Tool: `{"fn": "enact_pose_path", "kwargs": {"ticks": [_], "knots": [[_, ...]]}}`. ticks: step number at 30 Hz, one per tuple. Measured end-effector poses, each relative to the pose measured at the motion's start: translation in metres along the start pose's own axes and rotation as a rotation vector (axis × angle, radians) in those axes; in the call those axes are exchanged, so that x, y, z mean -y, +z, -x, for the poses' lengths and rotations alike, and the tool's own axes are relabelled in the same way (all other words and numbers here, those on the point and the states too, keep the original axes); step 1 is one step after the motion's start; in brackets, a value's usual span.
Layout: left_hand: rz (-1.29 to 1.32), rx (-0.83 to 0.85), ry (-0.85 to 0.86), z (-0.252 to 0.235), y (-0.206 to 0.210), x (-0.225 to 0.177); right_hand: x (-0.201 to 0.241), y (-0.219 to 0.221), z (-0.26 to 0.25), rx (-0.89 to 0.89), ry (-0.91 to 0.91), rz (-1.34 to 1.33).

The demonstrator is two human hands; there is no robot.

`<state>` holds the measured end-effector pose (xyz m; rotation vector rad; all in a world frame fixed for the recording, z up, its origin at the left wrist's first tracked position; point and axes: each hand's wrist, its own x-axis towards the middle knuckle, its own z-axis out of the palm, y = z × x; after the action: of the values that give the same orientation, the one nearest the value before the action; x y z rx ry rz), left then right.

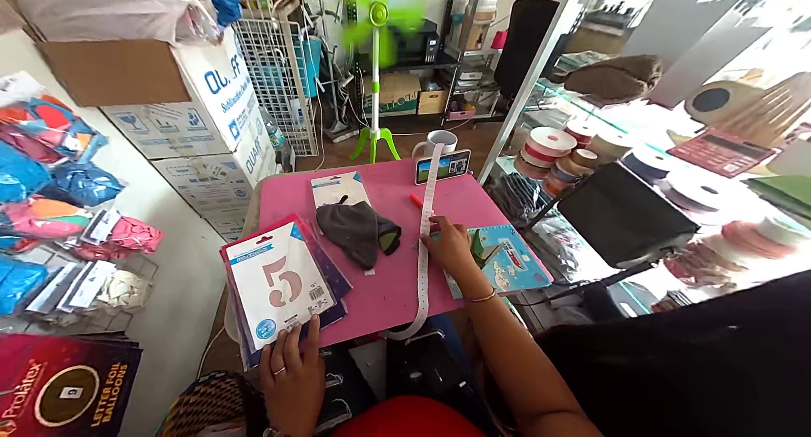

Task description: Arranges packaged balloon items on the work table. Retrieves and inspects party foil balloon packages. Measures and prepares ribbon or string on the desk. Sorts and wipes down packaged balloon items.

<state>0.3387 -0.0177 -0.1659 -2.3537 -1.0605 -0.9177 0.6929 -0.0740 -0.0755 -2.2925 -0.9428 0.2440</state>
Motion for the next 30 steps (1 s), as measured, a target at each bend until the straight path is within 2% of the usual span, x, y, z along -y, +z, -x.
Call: {"fn": "enact_pose_path", "kwargs": {"ticks": [6, 11, 18, 30], "knots": [[-0.012, -0.017, 0.007, 0.000, 0.003, -0.001, -0.001, 0.003, 0.006, -0.061, -0.005, -0.058], [-0.011, -0.017, 0.005, 0.002, 0.004, 0.001, -0.009, 0.009, 0.008, -0.144, -0.085, -0.117], [-0.020, -0.025, 0.011, 0.003, 0.005, 0.002, -0.010, 0.010, 0.006, -0.081, -0.095, -0.119], [-0.002, -0.037, 0.010, 0.002, 0.005, 0.003, -0.004, 0.011, 0.011, -0.086, -0.059, -0.033]]}}
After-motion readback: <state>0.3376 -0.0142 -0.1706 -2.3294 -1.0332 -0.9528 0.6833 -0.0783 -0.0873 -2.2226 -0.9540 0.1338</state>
